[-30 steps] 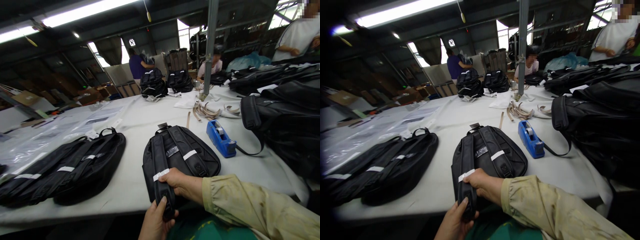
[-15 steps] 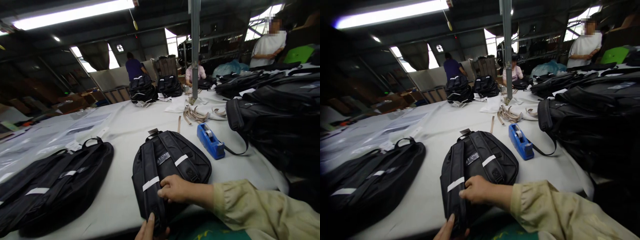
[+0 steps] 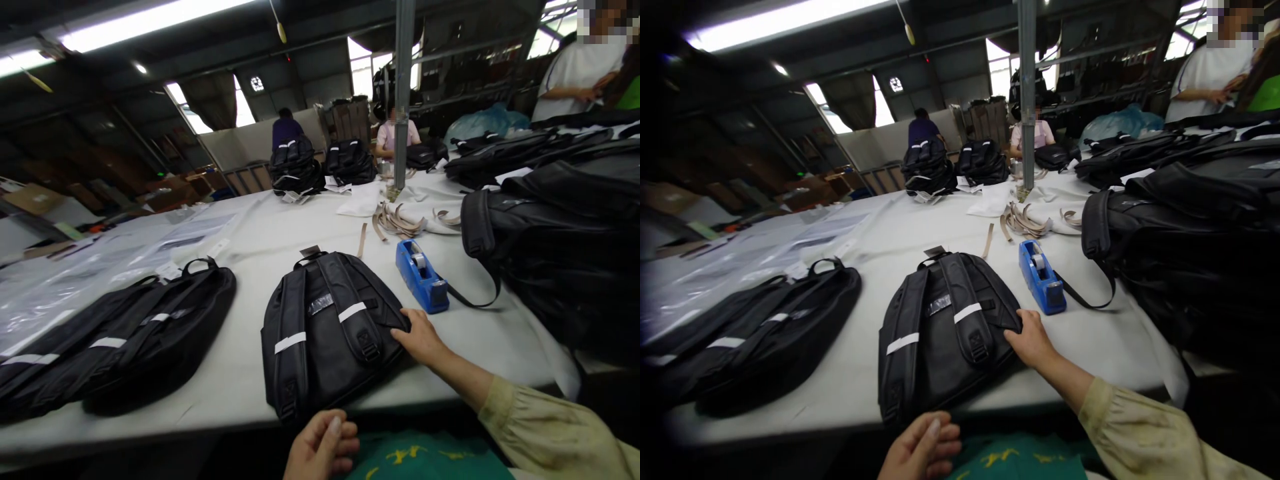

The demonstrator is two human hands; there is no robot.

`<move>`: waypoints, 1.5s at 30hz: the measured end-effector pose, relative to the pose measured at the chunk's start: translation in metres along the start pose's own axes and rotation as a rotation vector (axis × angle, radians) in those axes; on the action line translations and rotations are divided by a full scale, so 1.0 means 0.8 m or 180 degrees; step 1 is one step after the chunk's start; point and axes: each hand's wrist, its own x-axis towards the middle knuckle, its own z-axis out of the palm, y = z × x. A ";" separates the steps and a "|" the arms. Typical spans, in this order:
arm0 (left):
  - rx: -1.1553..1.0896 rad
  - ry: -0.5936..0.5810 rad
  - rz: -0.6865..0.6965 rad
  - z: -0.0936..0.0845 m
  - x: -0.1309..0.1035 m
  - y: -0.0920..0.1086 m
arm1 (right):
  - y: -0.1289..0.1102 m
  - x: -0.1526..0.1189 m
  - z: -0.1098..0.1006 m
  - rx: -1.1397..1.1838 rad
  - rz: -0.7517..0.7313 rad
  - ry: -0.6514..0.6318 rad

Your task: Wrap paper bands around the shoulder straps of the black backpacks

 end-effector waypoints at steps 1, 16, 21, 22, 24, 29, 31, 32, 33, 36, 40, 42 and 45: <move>-0.0037 0.0075 0.0063 0.008 0.001 0.014 | -0.003 -0.007 0.000 0.0055 -0.0018 -0.0109; -0.1023 0.0112 -0.0362 0.080 0.048 0.067 | -0.103 -0.004 0.003 0.1993 0.0692 -0.1942; -0.0780 -0.0137 -0.0066 0.077 0.037 0.061 | -0.129 0.013 0.025 0.2892 0.1450 -0.2301; -0.0708 -0.0165 -0.0062 0.076 0.037 0.059 | -0.133 0.017 0.030 0.2841 0.1521 -0.2177; -0.0567 -0.0162 -0.0084 0.072 0.039 0.052 | -0.138 0.023 0.040 0.2723 0.1625 -0.1974; -0.0318 -0.0147 0.0054 0.063 0.047 0.034 | -0.136 0.032 0.059 0.2678 0.1539 -0.1827; -0.0359 -0.0171 0.0106 0.062 0.048 0.031 | -0.134 0.031 0.059 0.2657 0.1569 -0.1742; -0.0390 -0.0170 0.0104 0.062 0.048 0.030 | -0.133 0.030 0.057 0.2688 0.1631 -0.1763; -0.0423 -0.0164 0.0097 0.062 0.048 0.029 | -0.132 0.027 0.054 0.2765 0.1709 -0.1849; -0.0434 -0.0149 0.0107 0.063 0.048 0.029 | -0.133 0.020 0.045 0.3008 0.1805 -0.2227; -0.0284 -0.0148 0.0195 0.068 0.051 0.028 | -0.139 0.023 0.046 0.2743 0.2005 -0.2235; -0.0194 -0.0124 0.0184 0.072 0.051 0.028 | -0.141 0.028 0.051 0.2621 0.2080 -0.2100; 0.0175 -0.0174 0.0138 0.069 0.040 0.036 | -0.139 0.029 0.049 0.2666 0.1805 -0.2105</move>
